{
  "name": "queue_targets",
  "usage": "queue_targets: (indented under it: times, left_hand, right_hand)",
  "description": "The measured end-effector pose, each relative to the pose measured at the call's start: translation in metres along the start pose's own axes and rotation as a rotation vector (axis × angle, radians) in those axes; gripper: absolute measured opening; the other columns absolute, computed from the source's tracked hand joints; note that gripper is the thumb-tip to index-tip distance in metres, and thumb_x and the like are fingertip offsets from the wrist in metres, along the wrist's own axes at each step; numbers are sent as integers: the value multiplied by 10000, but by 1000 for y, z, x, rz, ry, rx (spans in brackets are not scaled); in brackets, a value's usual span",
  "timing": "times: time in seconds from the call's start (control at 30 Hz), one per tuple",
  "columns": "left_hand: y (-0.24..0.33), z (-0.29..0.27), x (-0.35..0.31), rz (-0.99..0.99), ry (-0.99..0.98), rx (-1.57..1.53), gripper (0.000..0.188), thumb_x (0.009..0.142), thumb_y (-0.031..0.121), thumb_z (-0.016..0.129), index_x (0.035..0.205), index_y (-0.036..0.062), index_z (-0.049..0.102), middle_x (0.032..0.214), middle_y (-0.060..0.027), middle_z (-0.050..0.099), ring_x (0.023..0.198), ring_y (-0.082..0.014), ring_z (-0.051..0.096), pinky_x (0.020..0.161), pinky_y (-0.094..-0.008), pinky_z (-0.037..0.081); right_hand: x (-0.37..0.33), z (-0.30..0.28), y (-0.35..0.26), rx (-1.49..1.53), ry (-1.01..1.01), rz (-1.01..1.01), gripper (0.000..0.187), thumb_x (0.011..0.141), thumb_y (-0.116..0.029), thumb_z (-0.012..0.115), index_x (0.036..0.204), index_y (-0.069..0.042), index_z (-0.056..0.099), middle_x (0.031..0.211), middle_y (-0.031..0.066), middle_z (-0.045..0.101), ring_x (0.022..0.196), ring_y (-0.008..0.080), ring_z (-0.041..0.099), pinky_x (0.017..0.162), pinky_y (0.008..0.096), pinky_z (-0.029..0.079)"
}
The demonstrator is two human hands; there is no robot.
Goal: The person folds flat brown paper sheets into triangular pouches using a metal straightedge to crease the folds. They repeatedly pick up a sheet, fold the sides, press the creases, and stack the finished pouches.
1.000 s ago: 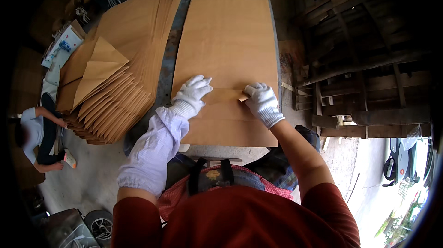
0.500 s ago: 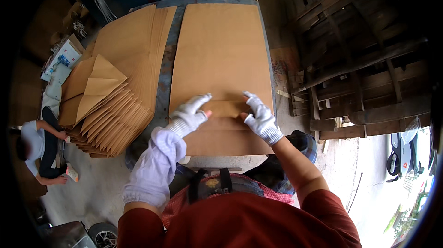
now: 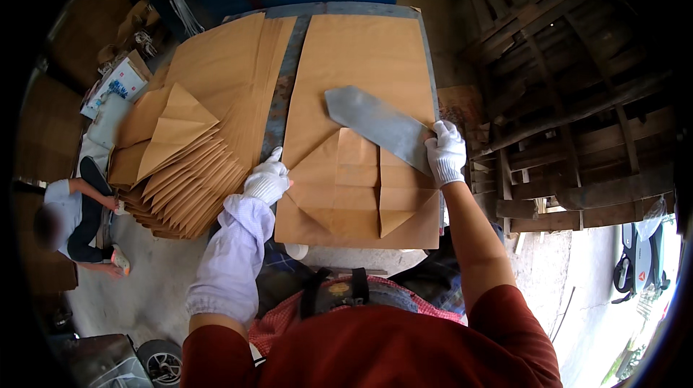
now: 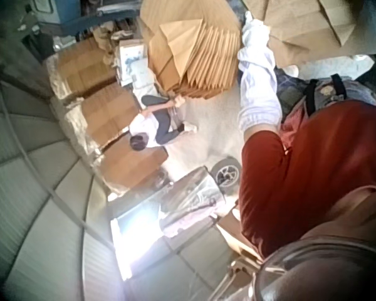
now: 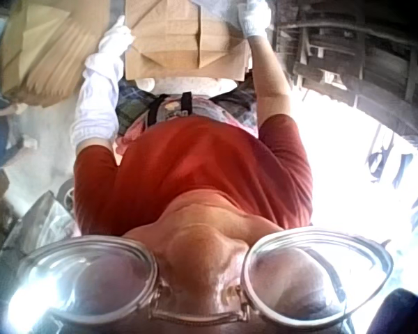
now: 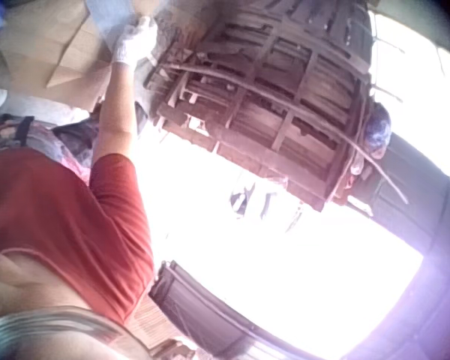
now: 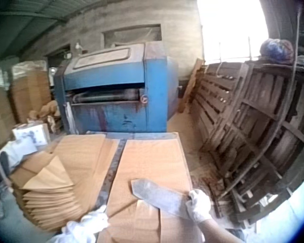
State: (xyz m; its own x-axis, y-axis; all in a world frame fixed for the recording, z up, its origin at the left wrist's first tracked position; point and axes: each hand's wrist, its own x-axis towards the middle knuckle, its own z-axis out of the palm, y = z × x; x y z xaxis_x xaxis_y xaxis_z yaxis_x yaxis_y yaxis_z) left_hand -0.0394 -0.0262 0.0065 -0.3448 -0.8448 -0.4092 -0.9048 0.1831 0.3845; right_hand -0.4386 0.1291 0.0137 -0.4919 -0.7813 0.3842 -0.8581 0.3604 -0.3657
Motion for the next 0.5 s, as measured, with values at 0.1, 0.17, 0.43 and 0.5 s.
queue_targets:
  times: [0.1, 0.17, 0.43, 0.5]
  left_hand:
    - [-45, 14, -18, 3, 89, -161, 218, 876, 197, 768, 1045, 66, 725, 1279, -75, 679, 877, -200, 714, 762, -349, 563]
    - [-8, -7, -51, -209, 96, -368, 95, 896, 127, 736, 948, 51, 713, 1014, -69, 761, 767, -142, 690, 677, -317, 533]
    - [38, -206, -93, 337, 819, 244, 132, 915, 278, 712, 997, 175, 697, 982, -90, 733, 921, -328, 704, 780, -448, 550]
    - [6, -273, -94, 179, 883, 229, 175, 947, 271, 655, 1099, 192, 691, 1022, -115, 723, 1028, -330, 686, 862, -435, 543]
  right_hand:
    - [-40, -12, -36, -109, -251, -28, 304, 865, -237, 687, 1151, -144, 647, 1223, 187, 639, 1025, 407, 653, 873, 494, 542]
    - [-82, -32, -35, -62, -533, 23, 438, 859, -230, 677, 1290, -164, 631, 1256, 215, 619, 1020, 452, 656, 889, 526, 549]
    - [-50, -17, -107, 375, -472, 114, 146, 826, -56, 705, 948, -14, 638, 778, 161, 635, 720, 261, 618, 663, 390, 494]
    - [-16, -8, -186, 672, -374, -30, 130, 846, -43, 684, 950, 8, 626, 794, 163, 618, 748, 233, 610, 681, 369, 490]
